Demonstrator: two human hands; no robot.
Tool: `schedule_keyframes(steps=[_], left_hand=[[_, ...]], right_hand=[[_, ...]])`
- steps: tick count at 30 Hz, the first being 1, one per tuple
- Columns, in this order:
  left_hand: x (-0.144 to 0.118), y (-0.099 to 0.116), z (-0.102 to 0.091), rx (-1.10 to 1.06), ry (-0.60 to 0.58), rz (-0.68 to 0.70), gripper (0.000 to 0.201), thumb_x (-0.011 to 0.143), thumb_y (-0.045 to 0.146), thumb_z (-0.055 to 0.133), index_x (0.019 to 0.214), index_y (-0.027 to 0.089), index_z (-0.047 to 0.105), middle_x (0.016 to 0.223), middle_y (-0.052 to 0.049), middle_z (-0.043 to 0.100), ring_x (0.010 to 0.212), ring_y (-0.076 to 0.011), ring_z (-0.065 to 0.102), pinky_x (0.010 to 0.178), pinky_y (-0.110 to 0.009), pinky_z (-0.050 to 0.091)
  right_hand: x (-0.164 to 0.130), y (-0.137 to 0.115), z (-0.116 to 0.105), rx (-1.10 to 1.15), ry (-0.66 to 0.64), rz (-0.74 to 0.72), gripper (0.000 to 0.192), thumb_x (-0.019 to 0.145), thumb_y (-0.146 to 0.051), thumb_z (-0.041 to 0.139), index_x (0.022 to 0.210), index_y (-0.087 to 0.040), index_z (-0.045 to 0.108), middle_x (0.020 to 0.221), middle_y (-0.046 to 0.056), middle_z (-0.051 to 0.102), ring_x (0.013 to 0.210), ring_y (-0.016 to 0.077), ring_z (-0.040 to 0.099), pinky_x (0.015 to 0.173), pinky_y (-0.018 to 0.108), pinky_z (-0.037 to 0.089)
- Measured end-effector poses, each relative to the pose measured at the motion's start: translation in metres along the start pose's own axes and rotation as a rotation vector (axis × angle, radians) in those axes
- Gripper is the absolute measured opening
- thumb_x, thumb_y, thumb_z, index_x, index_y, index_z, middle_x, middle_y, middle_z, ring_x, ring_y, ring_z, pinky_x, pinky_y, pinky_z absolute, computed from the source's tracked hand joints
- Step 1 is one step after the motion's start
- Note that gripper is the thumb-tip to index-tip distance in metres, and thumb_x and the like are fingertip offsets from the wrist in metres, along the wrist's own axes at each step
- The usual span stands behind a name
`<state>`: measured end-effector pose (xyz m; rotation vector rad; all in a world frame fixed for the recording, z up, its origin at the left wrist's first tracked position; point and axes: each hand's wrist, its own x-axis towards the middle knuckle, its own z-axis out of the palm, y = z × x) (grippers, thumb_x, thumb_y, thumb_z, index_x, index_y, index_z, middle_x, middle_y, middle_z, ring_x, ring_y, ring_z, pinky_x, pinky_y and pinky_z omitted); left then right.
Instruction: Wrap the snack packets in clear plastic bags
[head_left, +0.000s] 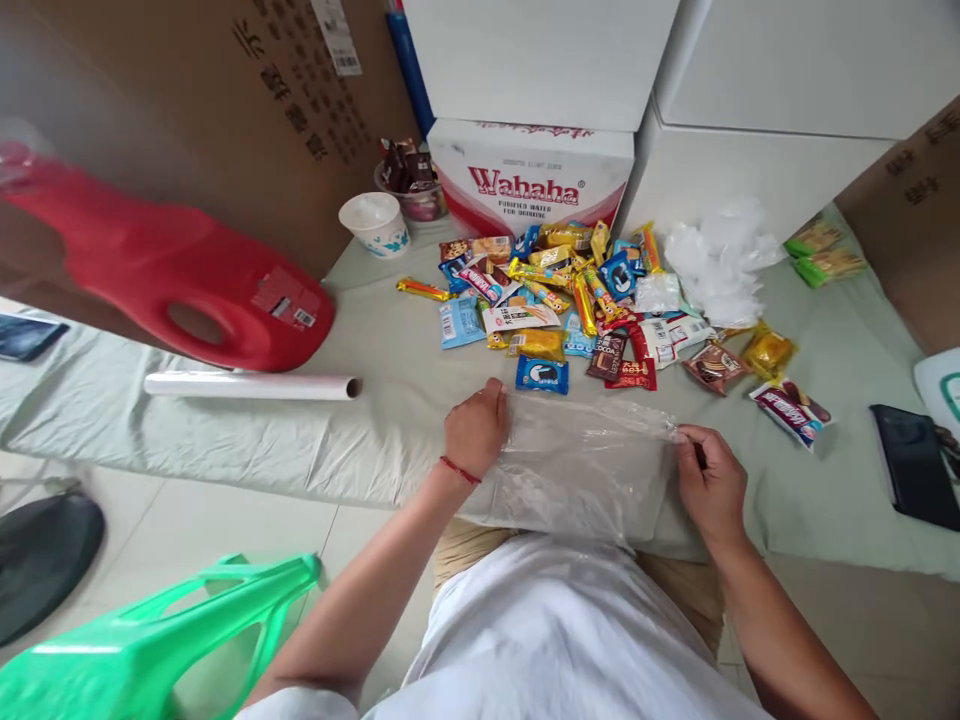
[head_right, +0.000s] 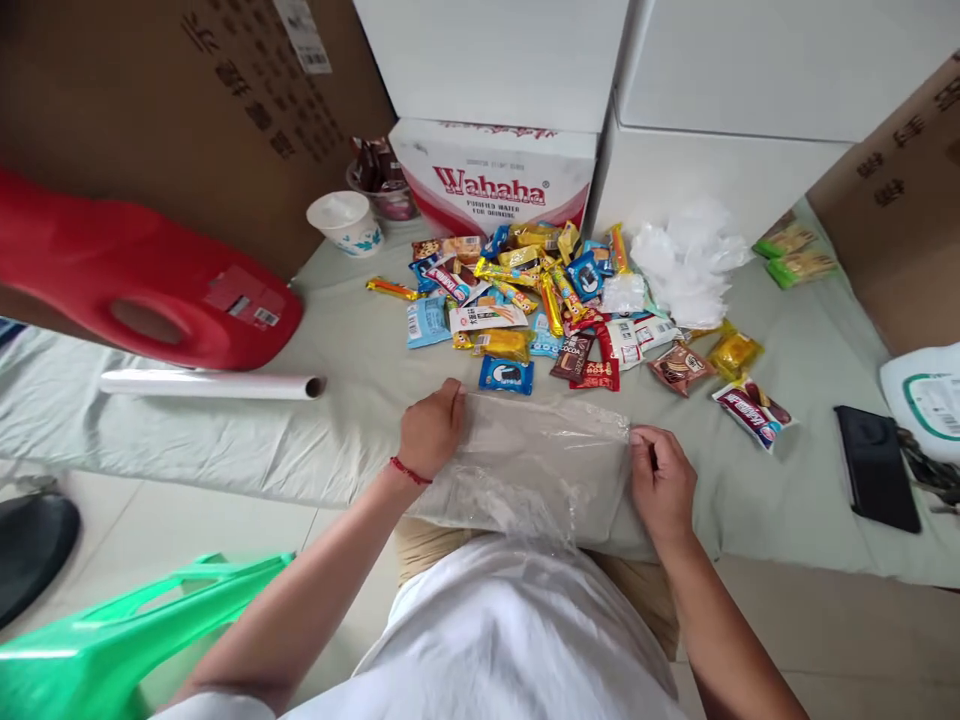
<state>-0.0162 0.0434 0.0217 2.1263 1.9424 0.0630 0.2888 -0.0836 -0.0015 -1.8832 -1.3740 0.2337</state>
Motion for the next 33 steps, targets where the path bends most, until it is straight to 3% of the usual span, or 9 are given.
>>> schedule_keyframes(steps=[5,10,12,16,21,23,28,30,33], left_hand=[[0.03,0.028,0.002,0.029,-0.017,0.043,0.041,0.108,0.043,0.028,0.116,0.019,0.061,0.097,-0.014,0.075,0.085,-0.026,0.072,0.069,-0.03,0.042],[0.033,0.037,0.014,-0.027,0.009,0.006,0.043,0.108,0.044,0.028,0.117,0.018,0.061,0.097,-0.014,0.075,0.086,-0.0252,0.073,0.069,-0.029,0.041],[0.032,0.037,0.015,-0.03,0.019,-0.002,0.045,0.108,0.045,0.026,0.117,0.017,0.06,0.098,-0.014,0.075,0.086,-0.025,0.073,0.067,-0.029,0.04],[0.031,0.036,0.014,-0.036,0.022,-0.002,0.043,0.108,0.045,0.028,0.116,0.017,0.059,0.098,-0.013,0.076,0.085,-0.0233,0.072,0.066,-0.028,0.037],[0.038,0.032,0.007,-0.116,0.043,-0.034,0.038,0.108,0.043,0.031,0.114,0.02,0.06,0.094,-0.01,0.077,0.086,-0.0255,0.073,0.068,-0.03,0.037],[0.043,0.031,0.004,-0.152,0.03,-0.031,0.034,0.107,0.042,0.035,0.11,0.021,0.062,0.095,-0.009,0.077,0.089,-0.0264,0.073,0.069,-0.03,0.039],[0.05,0.037,0.001,-0.213,0.008,0.004,0.029,0.106,0.038,0.038,0.107,0.021,0.061,0.097,-0.008,0.077,0.091,-0.0263,0.072,0.071,-0.031,0.04],[0.05,0.041,0.002,-0.22,0.006,0.003,0.029,0.106,0.037,0.036,0.11,0.02,0.059,0.097,-0.009,0.077,0.09,-0.0266,0.072,0.071,-0.031,0.04],[0.048,0.044,0.003,-0.214,0.009,0.004,0.029,0.107,0.037,0.036,0.111,0.019,0.058,0.099,-0.01,0.077,0.091,-0.0273,0.072,0.071,-0.032,0.04]], right_hand=[[0.042,0.02,-0.003,-0.088,-0.075,0.113,0.034,0.095,-0.047,0.054,0.101,-0.018,0.07,0.089,0.008,0.071,0.068,0.0195,0.059,0.073,0.036,0.049],[0.06,-0.019,-0.031,-0.194,0.236,-0.131,0.027,0.098,-0.038,0.054,0.109,-0.019,0.069,0.098,0.011,0.068,0.077,0.0215,0.06,0.081,0.04,0.051],[0.054,-0.042,-0.033,-0.157,0.036,-0.348,0.026,0.1,-0.038,0.056,0.116,-0.022,0.069,0.107,0.011,0.071,0.093,0.025,0.064,0.089,0.042,0.052],[0.02,-0.069,-0.008,-0.154,-0.686,-0.707,0.05,0.098,-0.043,0.062,0.144,-0.023,0.058,0.149,0.012,0.059,0.142,0.0308,0.047,0.12,0.052,0.036],[-0.029,-0.069,0.003,-0.155,-1.012,-0.749,0.061,0.098,-0.047,0.063,0.152,-0.018,0.052,0.161,0.011,0.045,0.152,0.0271,0.035,0.124,0.046,0.034],[-0.037,-0.071,-0.006,-0.125,-0.967,-0.772,0.052,0.099,-0.041,0.064,0.145,-0.019,0.058,0.159,0.011,0.049,0.148,0.0283,0.04,0.12,0.047,0.039],[-0.035,-0.093,-0.028,0.005,-0.54,-0.813,0.033,0.096,-0.007,0.055,0.126,-0.016,0.067,0.116,0.013,0.07,0.109,0.0248,0.06,0.096,0.042,0.053],[-0.035,-0.099,-0.023,0.002,-0.576,-0.906,0.029,0.096,-0.009,0.055,0.121,-0.016,0.067,0.099,0.009,0.07,0.087,0.021,0.059,0.08,0.038,0.053],[-0.037,-0.094,-0.001,-0.193,-0.659,-0.913,0.024,0.096,-0.015,0.061,0.119,-0.017,0.066,0.096,0.007,0.068,0.08,0.021,0.058,0.068,0.036,0.047]])
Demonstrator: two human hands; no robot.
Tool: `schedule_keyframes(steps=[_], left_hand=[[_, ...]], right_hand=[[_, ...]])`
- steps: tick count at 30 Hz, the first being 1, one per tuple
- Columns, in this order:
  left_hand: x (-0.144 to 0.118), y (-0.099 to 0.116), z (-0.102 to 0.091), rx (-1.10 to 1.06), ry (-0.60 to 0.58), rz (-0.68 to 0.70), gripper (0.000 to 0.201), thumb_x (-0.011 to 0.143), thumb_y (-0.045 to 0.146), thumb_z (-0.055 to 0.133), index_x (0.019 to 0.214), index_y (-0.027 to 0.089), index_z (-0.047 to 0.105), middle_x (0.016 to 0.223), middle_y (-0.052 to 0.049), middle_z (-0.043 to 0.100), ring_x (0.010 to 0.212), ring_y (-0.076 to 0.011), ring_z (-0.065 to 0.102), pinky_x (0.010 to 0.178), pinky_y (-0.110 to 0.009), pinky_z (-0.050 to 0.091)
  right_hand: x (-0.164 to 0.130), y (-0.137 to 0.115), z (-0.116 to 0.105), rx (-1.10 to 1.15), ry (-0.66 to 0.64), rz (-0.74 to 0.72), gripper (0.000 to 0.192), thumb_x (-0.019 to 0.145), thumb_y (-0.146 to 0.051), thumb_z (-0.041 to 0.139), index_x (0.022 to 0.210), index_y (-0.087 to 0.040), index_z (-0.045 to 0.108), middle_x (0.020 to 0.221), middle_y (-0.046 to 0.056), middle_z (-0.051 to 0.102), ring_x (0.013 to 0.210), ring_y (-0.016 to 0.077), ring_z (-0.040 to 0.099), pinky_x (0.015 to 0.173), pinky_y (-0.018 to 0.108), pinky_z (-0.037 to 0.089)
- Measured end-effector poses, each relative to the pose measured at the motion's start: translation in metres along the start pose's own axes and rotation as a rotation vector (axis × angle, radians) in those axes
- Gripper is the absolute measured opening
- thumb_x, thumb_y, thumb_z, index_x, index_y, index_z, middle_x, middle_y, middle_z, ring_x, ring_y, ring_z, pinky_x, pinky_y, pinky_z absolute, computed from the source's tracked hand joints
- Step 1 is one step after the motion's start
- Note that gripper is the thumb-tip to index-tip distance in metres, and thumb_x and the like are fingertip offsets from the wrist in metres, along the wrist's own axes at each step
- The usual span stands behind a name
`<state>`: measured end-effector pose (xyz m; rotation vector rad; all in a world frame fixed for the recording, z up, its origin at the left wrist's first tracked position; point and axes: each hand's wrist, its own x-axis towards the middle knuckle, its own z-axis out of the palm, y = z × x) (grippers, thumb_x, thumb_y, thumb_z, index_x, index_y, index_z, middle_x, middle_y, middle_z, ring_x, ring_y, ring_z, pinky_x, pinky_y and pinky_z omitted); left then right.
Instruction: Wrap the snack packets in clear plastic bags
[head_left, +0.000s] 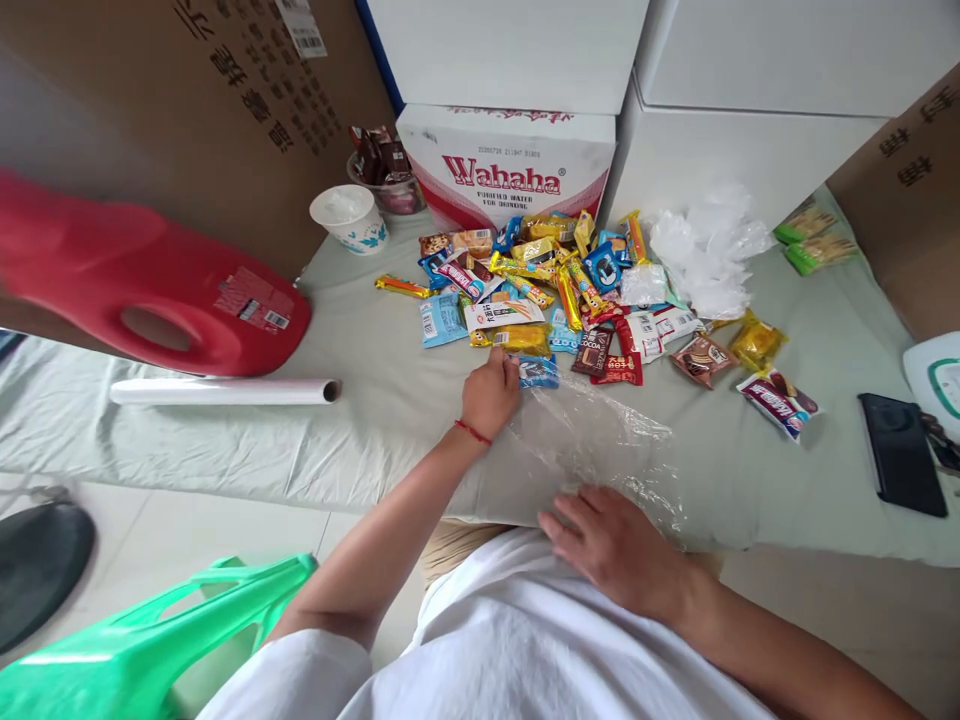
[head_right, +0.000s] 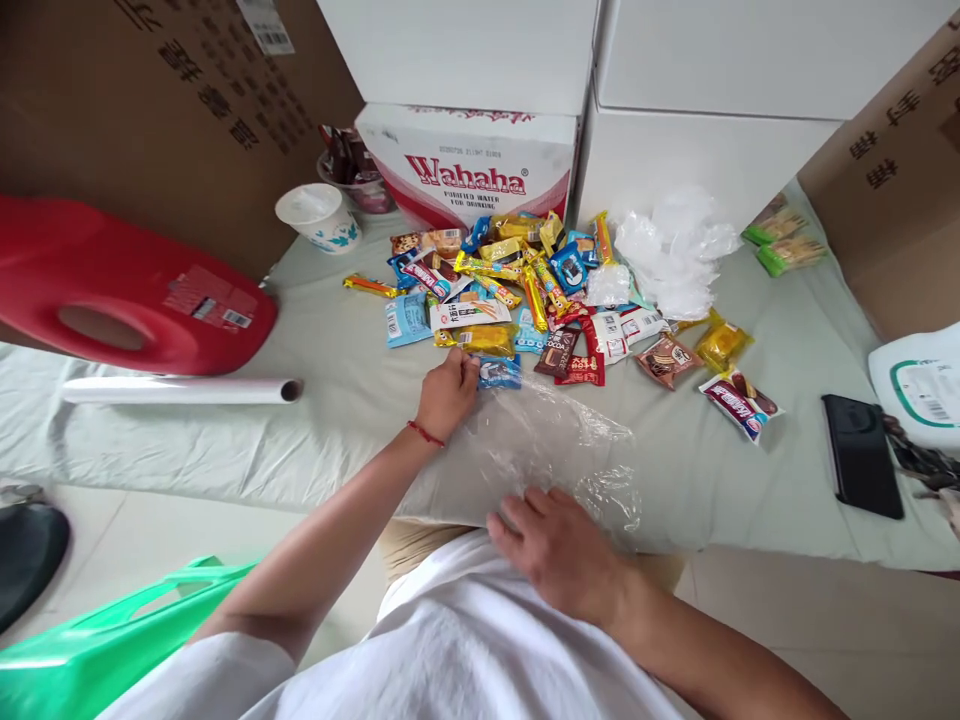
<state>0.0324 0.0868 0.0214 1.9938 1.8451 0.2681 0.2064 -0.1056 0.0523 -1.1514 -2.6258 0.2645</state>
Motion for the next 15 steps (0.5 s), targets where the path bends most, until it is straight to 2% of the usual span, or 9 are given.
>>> schedule_keyframes(steps=[3,6,9,13,15], left_hand=[[-0.001,0.0,0.002,0.015,0.013,-0.002,0.029,0.107,0.037,0.036,0.111,0.019,0.057,0.099,-0.011,0.076,0.091,-0.0278,0.072,0.071,-0.032,0.041],[-0.001,0.001,0.003,0.018,0.022,-0.009,0.028,0.107,0.037,0.035,0.112,0.019,0.057,0.1,-0.011,0.076,0.091,-0.0281,0.072,0.071,-0.032,0.041],[-0.002,0.002,0.004,0.015,0.036,-0.027,0.029,0.107,0.037,0.035,0.113,0.019,0.057,0.1,-0.012,0.076,0.091,-0.0287,0.072,0.071,-0.033,0.041],[-0.003,0.003,0.006,-0.025,0.063,-0.049,0.026,0.105,0.036,0.038,0.11,0.019,0.058,0.097,-0.012,0.076,0.09,-0.0284,0.072,0.072,-0.032,0.041],[-0.003,0.002,0.006,-0.076,0.082,-0.06,0.024,0.104,0.035,0.041,0.106,0.02,0.059,0.094,-0.011,0.075,0.089,-0.0279,0.071,0.072,-0.032,0.041]], right_hand=[[0.004,0.009,0.022,-0.107,-0.099,0.154,0.021,0.092,-0.01,0.065,0.112,-0.016,0.067,0.095,0.005,0.067,0.082,0.0217,0.059,0.067,0.035,0.046],[0.007,0.009,0.024,-0.137,-0.148,0.215,0.019,0.087,-0.003,0.064,0.099,-0.017,0.067,0.09,0.004,0.067,0.08,0.0207,0.059,0.065,0.035,0.043],[0.013,-0.001,0.006,-0.154,-0.151,0.263,0.026,0.085,0.001,0.061,0.102,-0.018,0.066,0.086,0.004,0.066,0.076,0.0204,0.057,0.063,0.035,0.04],[0.024,-0.012,-0.025,-0.218,-0.069,0.235,0.02,0.086,-0.002,0.06,0.097,-0.018,0.066,0.108,0.011,0.068,0.087,0.024,0.056,0.069,0.038,0.039],[0.027,-0.012,-0.036,-0.208,-0.026,0.188,0.018,0.086,-0.003,0.06,0.092,-0.019,0.064,0.106,0.01,0.067,0.087,0.0238,0.055,0.071,0.038,0.037]])
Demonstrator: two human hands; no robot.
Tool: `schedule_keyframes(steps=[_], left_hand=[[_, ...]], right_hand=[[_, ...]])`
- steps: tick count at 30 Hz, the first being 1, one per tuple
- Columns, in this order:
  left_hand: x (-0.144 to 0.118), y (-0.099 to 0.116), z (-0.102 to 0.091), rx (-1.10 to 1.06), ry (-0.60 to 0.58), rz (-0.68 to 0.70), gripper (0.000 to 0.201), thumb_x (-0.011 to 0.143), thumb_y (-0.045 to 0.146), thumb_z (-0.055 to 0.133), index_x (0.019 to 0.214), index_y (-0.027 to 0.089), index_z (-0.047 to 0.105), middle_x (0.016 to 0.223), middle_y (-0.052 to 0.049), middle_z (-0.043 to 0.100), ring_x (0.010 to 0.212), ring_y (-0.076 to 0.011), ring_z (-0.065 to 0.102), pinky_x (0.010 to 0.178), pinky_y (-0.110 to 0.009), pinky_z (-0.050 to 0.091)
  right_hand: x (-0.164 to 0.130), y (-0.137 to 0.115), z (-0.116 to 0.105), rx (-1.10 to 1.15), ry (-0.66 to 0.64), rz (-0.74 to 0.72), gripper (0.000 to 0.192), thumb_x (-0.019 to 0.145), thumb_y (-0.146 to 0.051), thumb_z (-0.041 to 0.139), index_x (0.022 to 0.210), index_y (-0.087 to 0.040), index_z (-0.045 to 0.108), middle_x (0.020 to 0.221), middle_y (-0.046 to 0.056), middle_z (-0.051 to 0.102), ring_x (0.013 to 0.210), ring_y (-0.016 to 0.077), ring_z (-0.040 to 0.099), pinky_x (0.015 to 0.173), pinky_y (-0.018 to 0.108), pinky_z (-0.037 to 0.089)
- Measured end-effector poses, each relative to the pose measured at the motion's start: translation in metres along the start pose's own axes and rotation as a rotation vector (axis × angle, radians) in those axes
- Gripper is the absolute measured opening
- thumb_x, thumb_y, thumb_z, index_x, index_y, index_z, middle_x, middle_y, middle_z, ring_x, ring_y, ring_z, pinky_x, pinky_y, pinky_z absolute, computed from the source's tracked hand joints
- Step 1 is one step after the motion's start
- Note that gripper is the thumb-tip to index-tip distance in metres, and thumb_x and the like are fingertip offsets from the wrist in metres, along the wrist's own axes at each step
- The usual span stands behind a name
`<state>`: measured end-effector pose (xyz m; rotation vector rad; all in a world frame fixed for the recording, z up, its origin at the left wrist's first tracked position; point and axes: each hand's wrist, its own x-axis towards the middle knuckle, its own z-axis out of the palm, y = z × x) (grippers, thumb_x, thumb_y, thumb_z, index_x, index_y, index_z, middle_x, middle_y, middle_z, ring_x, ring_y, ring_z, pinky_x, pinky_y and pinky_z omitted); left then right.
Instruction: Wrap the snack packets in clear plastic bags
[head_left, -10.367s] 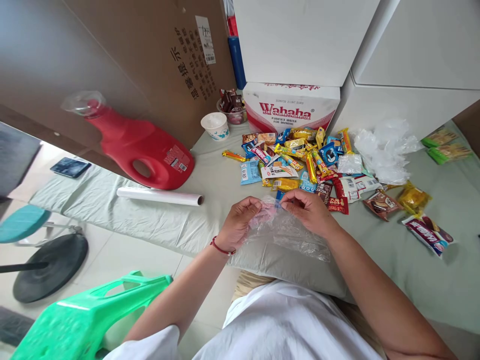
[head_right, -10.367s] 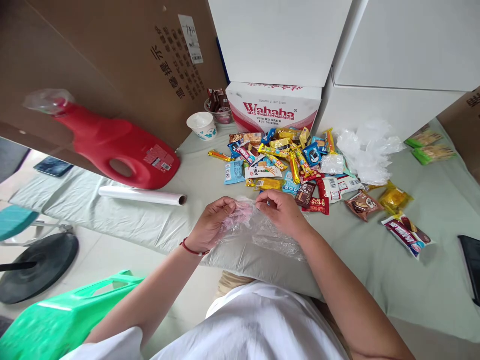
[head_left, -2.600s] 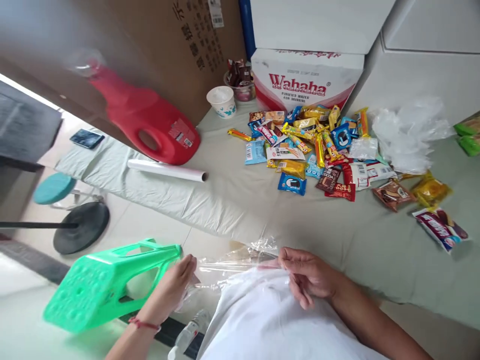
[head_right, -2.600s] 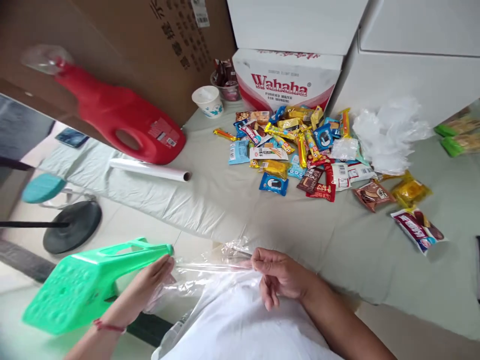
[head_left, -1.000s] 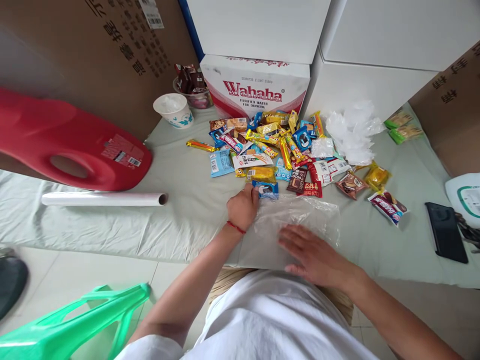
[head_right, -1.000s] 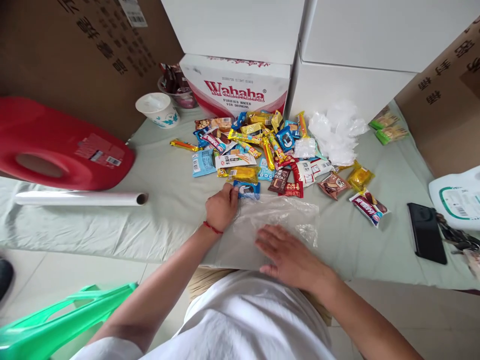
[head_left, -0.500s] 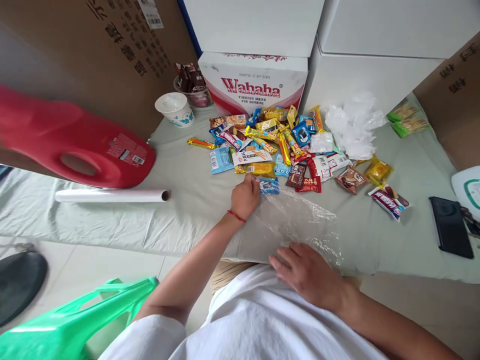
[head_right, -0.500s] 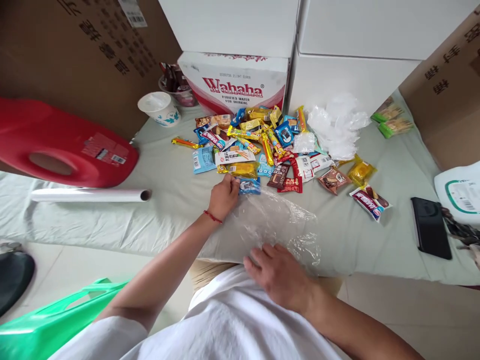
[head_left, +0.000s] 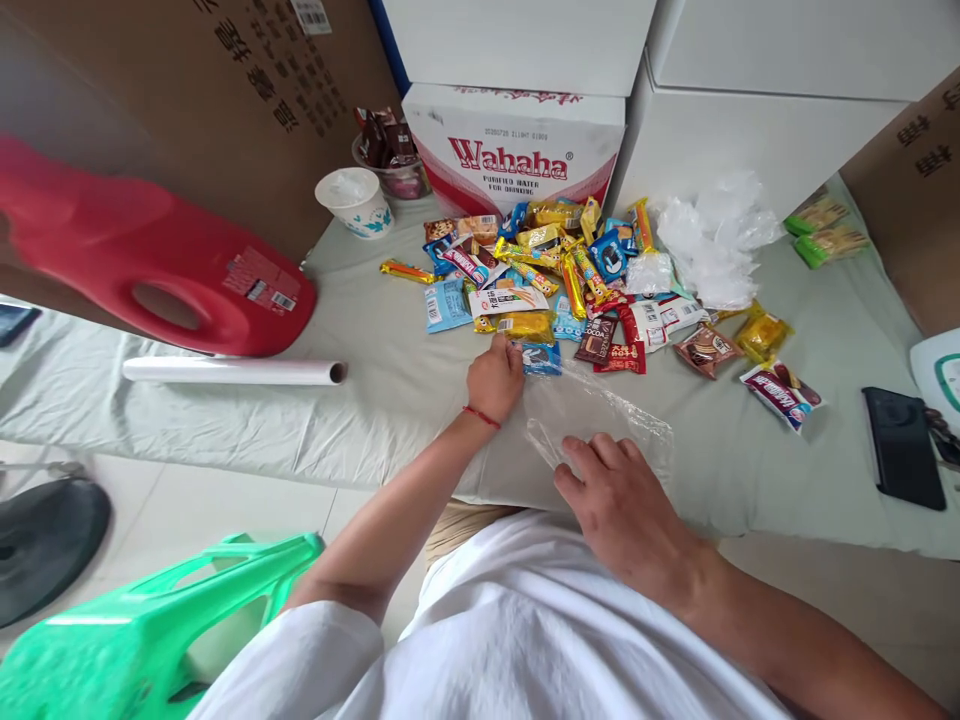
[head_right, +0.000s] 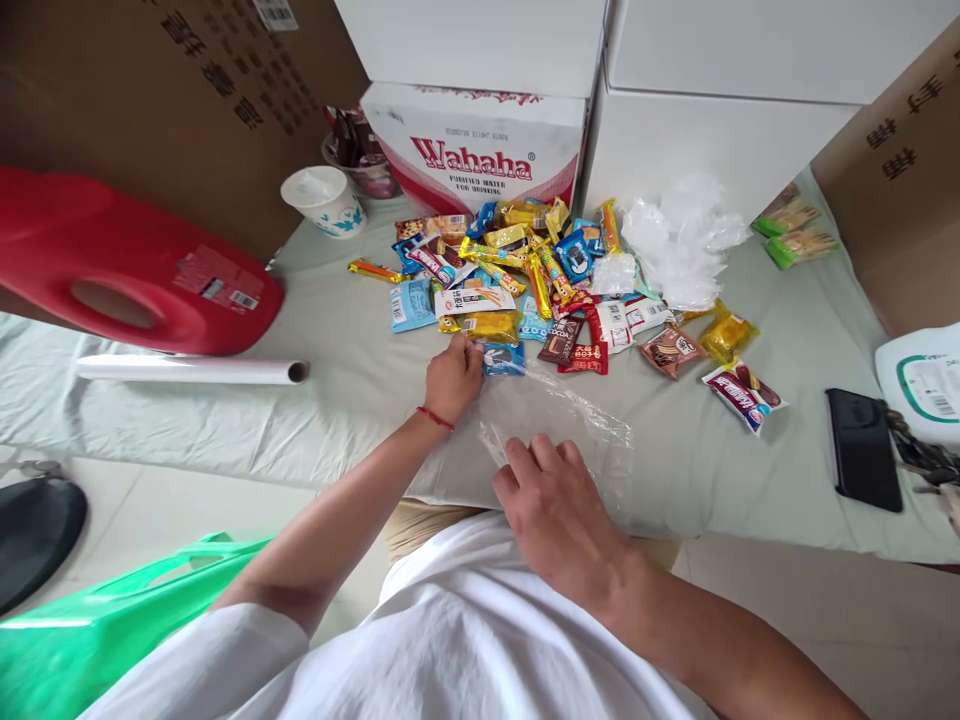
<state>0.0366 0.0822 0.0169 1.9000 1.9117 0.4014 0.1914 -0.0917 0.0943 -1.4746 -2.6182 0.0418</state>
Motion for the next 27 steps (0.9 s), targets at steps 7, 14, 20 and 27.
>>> schedule_keyframes(steps=[7,14,20,27], left_hand=[[0.008,0.001,0.002,-0.54,-0.022,-0.184,0.019,0.097,0.031,0.053,0.081,0.022,0.051,0.073,-0.003,0.063,0.071,-0.019,0.063,0.061,-0.027,0.038],[-0.033,-0.022,-0.025,-0.993,0.06,-0.384,0.028,0.092,0.047,0.059,0.103,0.023,0.052,0.106,-0.005,0.064,0.082,-0.0155,0.068,0.057,-0.024,0.05],[-0.115,-0.051,-0.047,-1.052,-0.246,-0.62,0.054,0.079,0.069,0.068,0.095,0.018,0.06,0.09,-0.006,0.068,0.072,-0.0157,0.067,0.048,-0.019,0.044],[-0.113,-0.027,-0.031,-1.27,-0.4,-0.607,0.046,0.063,0.052,0.088,0.078,0.017,0.062,0.078,-0.002,0.07,0.067,-0.0115,0.065,0.061,-0.022,0.052]], right_hand=[[0.002,0.005,-0.002,0.111,0.012,0.128,0.022,0.081,0.002,0.062,0.086,-0.02,0.061,0.075,-0.001,0.059,0.065,0.0154,0.052,0.059,0.032,0.031],[0.013,0.001,0.032,0.227,0.084,0.264,0.014,0.094,-0.011,0.058,0.088,-0.022,0.064,0.079,0.002,0.065,0.067,0.0161,0.059,0.056,0.03,0.031],[0.017,-0.004,0.051,0.603,0.177,0.283,0.016,0.1,-0.014,0.049,0.095,-0.021,0.063,0.083,0.001,0.068,0.07,0.013,0.062,0.066,0.024,0.042],[0.01,0.002,0.055,0.572,0.043,0.21,0.015,0.102,-0.027,0.054,0.101,-0.021,0.068,0.089,0.004,0.07,0.079,0.0163,0.064,0.072,0.025,0.047]])
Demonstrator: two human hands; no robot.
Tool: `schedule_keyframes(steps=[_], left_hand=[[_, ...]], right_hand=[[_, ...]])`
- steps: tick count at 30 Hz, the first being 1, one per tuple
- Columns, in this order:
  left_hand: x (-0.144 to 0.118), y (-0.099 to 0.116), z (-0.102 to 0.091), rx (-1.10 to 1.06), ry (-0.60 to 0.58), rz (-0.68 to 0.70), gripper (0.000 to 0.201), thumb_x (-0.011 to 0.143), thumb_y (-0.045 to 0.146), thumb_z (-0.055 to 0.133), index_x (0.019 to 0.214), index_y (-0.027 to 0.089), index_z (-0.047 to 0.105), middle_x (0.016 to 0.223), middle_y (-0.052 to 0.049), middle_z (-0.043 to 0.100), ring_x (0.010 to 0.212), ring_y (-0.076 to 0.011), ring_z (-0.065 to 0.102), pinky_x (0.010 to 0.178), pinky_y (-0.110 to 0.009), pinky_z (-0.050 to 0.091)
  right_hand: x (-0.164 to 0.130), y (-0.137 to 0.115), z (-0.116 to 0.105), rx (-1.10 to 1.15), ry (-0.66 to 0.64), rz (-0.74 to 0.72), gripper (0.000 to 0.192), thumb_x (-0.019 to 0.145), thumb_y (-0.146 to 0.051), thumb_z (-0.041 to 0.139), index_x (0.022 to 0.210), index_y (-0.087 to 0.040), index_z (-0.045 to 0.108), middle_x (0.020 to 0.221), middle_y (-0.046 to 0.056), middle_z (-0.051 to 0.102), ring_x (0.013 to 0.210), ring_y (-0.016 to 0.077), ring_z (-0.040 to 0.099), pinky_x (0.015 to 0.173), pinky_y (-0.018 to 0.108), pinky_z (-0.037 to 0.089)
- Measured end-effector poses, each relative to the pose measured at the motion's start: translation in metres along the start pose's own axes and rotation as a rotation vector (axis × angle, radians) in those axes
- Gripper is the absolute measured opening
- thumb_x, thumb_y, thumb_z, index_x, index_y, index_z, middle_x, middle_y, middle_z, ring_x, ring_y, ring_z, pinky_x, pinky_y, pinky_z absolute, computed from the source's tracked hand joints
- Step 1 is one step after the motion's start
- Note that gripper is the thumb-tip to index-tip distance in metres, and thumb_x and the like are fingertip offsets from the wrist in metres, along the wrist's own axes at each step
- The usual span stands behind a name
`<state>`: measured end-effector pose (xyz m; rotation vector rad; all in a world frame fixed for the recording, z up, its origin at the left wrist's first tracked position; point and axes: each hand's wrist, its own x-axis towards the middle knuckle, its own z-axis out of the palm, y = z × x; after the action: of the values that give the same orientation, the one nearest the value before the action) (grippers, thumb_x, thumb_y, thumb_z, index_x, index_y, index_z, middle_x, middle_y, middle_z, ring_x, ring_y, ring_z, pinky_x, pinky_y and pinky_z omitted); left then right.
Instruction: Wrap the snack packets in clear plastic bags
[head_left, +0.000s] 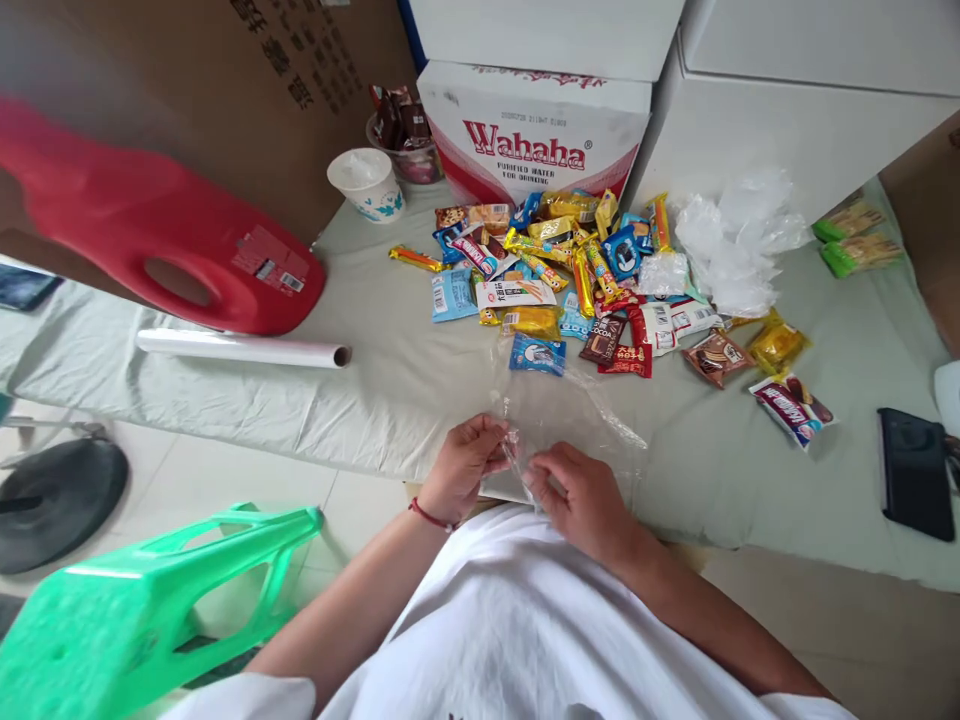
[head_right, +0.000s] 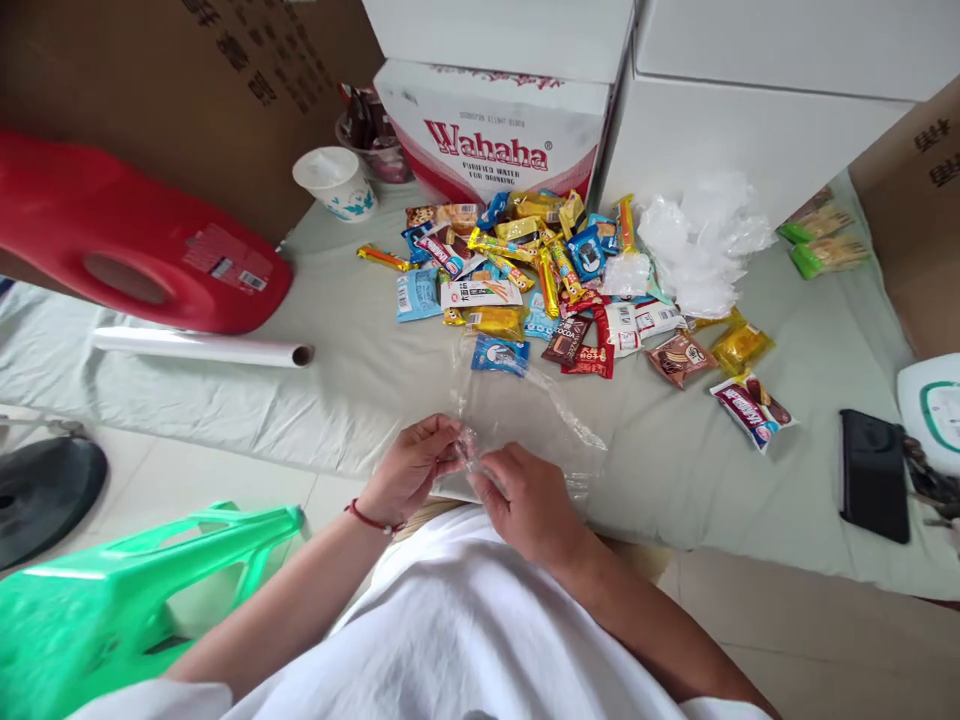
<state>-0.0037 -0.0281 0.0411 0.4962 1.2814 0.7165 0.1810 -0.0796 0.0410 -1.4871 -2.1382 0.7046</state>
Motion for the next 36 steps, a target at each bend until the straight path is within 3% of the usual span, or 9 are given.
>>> schedule_keyframes(steps=[5,13,17,20,22,25,27,32,36], left_hand=[[0.002,0.002,-0.011,0.071,-0.047,-0.053,0.048,0.06,0.051,0.09,0.075,0.017,0.059,0.068,0.001,0.065,0.059,-0.0112,0.064,0.052,-0.02,0.045],[-0.007,0.009,-0.056,0.168,0.025,-0.007,0.054,0.057,0.056,0.091,0.074,0.017,0.058,0.068,0.001,0.061,0.054,-0.0105,0.059,0.045,-0.02,0.035],[-0.016,0.019,-0.072,0.363,0.37,0.169,0.041,0.065,0.05,0.083,0.075,0.02,0.058,0.063,0.003,0.056,0.057,-0.0114,0.052,0.048,-0.021,0.034],[-0.033,0.033,-0.05,0.581,0.644,0.498,0.022,0.079,0.043,0.07,0.082,0.023,0.061,0.073,0.0,0.061,0.065,-0.0144,0.054,0.056,-0.025,0.041],[-0.04,0.038,-0.019,0.74,0.593,0.671,0.017,0.088,0.04,0.06,0.091,0.025,0.065,0.085,-0.002,0.068,0.072,-0.0171,0.059,0.063,-0.029,0.048],[-0.026,0.03,0.028,1.017,0.2,0.836,0.027,0.098,0.037,0.047,0.097,0.024,0.07,0.101,-0.008,0.074,0.096,-0.0227,0.067,0.085,-0.035,0.054],[0.001,0.016,0.043,1.254,0.079,0.859,0.031,0.099,0.035,0.046,0.107,0.022,0.073,0.118,-0.012,0.073,0.119,-0.0274,0.063,0.103,-0.042,0.048],[0.051,-0.016,0.031,1.545,0.104,0.914,0.05,0.104,0.036,0.039,0.149,0.02,0.051,0.161,-0.013,0.045,0.151,-0.03,0.038,0.125,-0.055,0.02],[0.049,-0.014,0.02,1.564,0.171,0.949,0.051,0.106,0.039,0.034,0.146,0.016,0.055,0.159,-0.015,0.048,0.149,-0.0311,0.041,0.122,-0.052,0.027]], right_hand=[[0.002,0.053,-0.016,-0.347,0.227,0.171,0.029,0.102,-0.032,0.052,0.119,-0.017,0.07,0.127,0.015,0.067,0.116,0.0304,0.053,0.099,0.045,0.046],[0.033,0.123,-0.039,-0.334,0.187,0.067,0.037,0.103,-0.032,0.048,0.129,-0.017,0.069,0.136,0.011,0.066,0.131,0.0317,0.048,0.11,0.051,0.041],[0.045,0.135,-0.05,-0.269,0.133,-0.039,0.032,0.1,-0.023,0.05,0.12,-0.018,0.074,0.127,0.011,0.07,0.127,0.0298,0.051,0.107,0.049,0.045],[0.049,0.136,-0.05,-0.244,0.094,-0.118,0.033,0.098,-0.016,0.048,0.117,-0.019,0.074,0.127,0.01,0.07,0.127,0.0286,0.052,0.108,0.048,0.046],[0.049,0.133,-0.047,-0.231,0.105,-0.133,0.034,0.098,-0.015,0.046,0.118,-0.019,0.073,0.13,0.009,0.069,0.125,0.027,0.053,0.108,0.045,0.047],[0.046,0.126,-0.046,-0.279,0.223,-0.002,0.035,0.1,-0.026,0.049,0.13,-0.02,0.066,0.135,0.012,0.063,0.123,0.0284,0.055,0.103,0.045,0.049],[0.043,0.124,-0.049,-0.352,0.285,0.131,0.041,0.098,-0.037,0.055,0.134,-0.019,0.062,0.133,0.016,0.062,0.121,0.0323,0.055,0.098,0.046,0.05],[0.038,0.137,-0.066,-0.379,0.191,0.331,0.032,0.097,-0.028,0.049,0.119,-0.019,0.069,0.108,0.012,0.07,0.098,0.0286,0.063,0.083,0.038,0.049],[0.042,0.158,-0.084,-0.189,0.21,0.343,0.027,0.093,-0.026,0.051,0.105,-0.019,0.073,0.099,0.008,0.073,0.089,0.0239,0.065,0.082,0.034,0.048]])
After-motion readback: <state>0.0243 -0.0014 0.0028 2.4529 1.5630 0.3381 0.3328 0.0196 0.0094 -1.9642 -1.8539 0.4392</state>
